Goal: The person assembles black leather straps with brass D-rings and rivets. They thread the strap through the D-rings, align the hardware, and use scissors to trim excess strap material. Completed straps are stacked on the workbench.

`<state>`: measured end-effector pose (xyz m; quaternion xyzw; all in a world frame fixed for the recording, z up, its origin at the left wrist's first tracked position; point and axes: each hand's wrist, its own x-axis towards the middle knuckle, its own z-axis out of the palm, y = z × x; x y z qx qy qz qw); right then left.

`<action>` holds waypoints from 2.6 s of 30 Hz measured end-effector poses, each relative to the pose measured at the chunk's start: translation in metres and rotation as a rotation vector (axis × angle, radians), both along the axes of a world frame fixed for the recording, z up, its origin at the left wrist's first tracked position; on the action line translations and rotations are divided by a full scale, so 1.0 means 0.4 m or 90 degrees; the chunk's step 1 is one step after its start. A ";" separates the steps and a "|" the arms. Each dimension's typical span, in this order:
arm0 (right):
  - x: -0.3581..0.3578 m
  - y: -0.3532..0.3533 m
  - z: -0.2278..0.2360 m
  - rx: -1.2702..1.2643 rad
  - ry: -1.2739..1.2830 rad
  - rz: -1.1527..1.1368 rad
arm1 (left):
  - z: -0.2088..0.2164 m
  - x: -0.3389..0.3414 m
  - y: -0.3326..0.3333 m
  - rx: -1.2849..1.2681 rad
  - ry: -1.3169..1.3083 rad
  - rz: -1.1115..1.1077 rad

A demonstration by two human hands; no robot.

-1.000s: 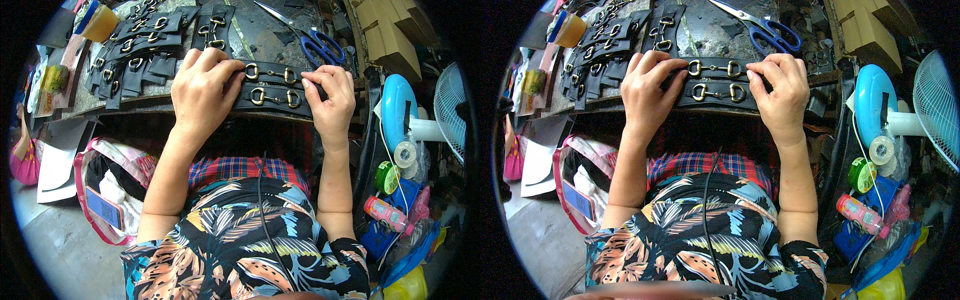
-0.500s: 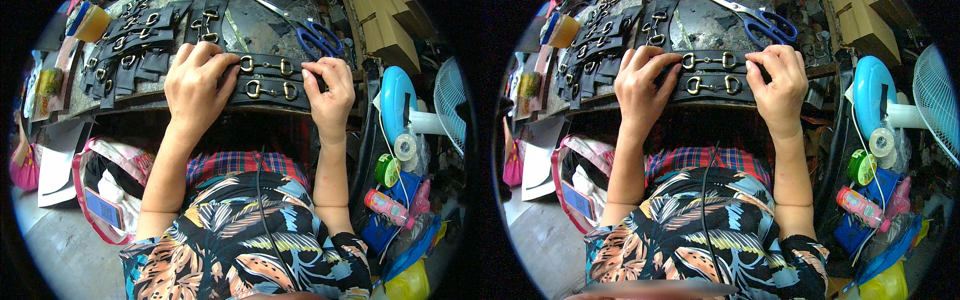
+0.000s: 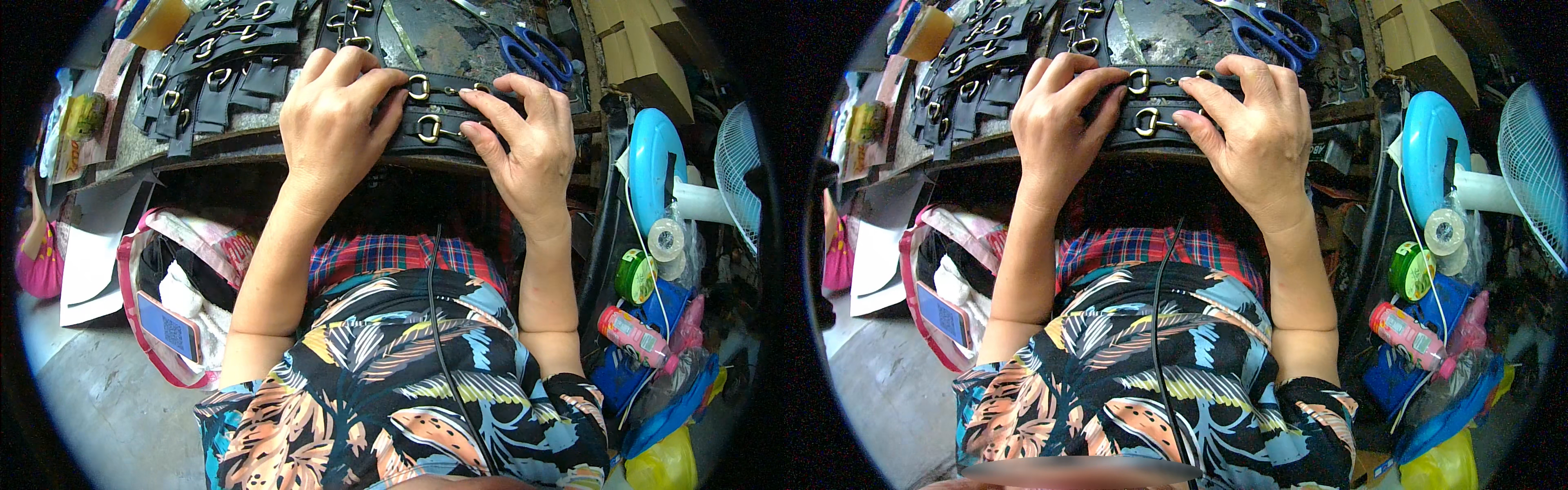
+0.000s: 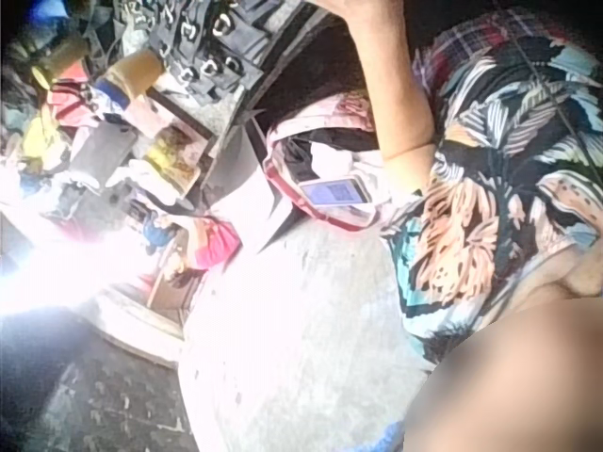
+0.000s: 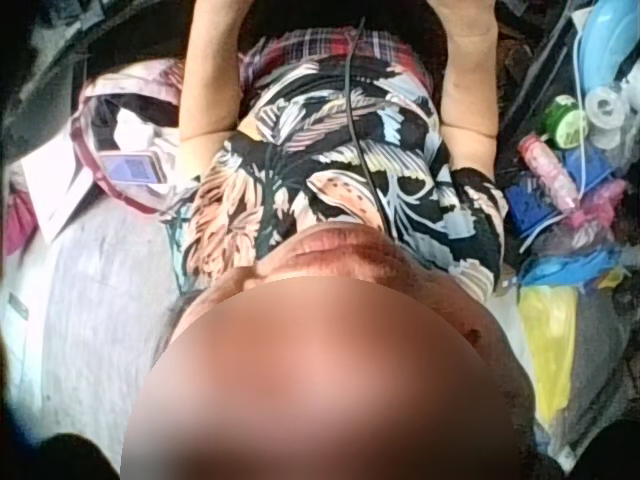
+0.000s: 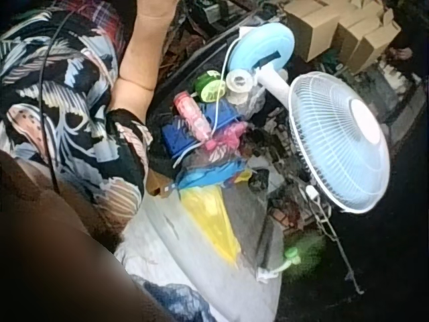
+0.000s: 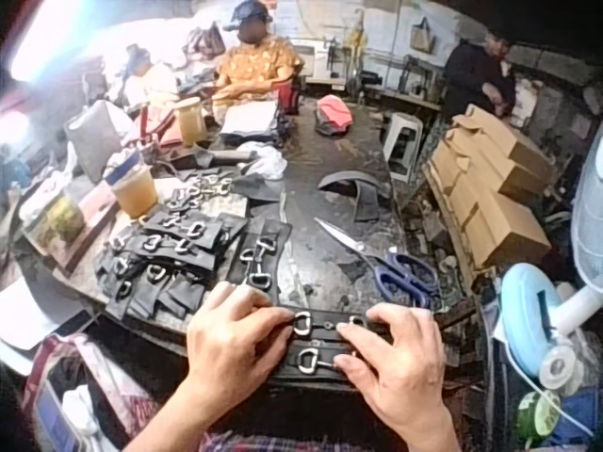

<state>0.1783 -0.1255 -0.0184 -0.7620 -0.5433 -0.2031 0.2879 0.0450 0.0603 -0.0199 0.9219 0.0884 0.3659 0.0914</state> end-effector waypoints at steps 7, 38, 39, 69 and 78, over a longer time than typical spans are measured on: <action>0.011 0.002 -0.014 0.028 0.036 0.013 | -0.006 0.000 0.001 0.009 -0.007 0.001; 0.006 -0.033 0.008 -0.010 0.025 0.135 | -0.007 0.000 -0.001 0.007 -0.006 0.006; 0.003 -0.032 0.006 0.005 0.009 0.134 | -0.007 0.000 -0.001 0.005 -0.005 0.007; 0.080 -0.002 0.051 0.085 0.126 0.074 | 0.006 -0.002 0.000 -0.029 -0.007 -0.029; 0.088 0.012 0.032 0.076 0.109 0.051 | 0.012 -0.006 0.001 -0.025 -0.053 0.008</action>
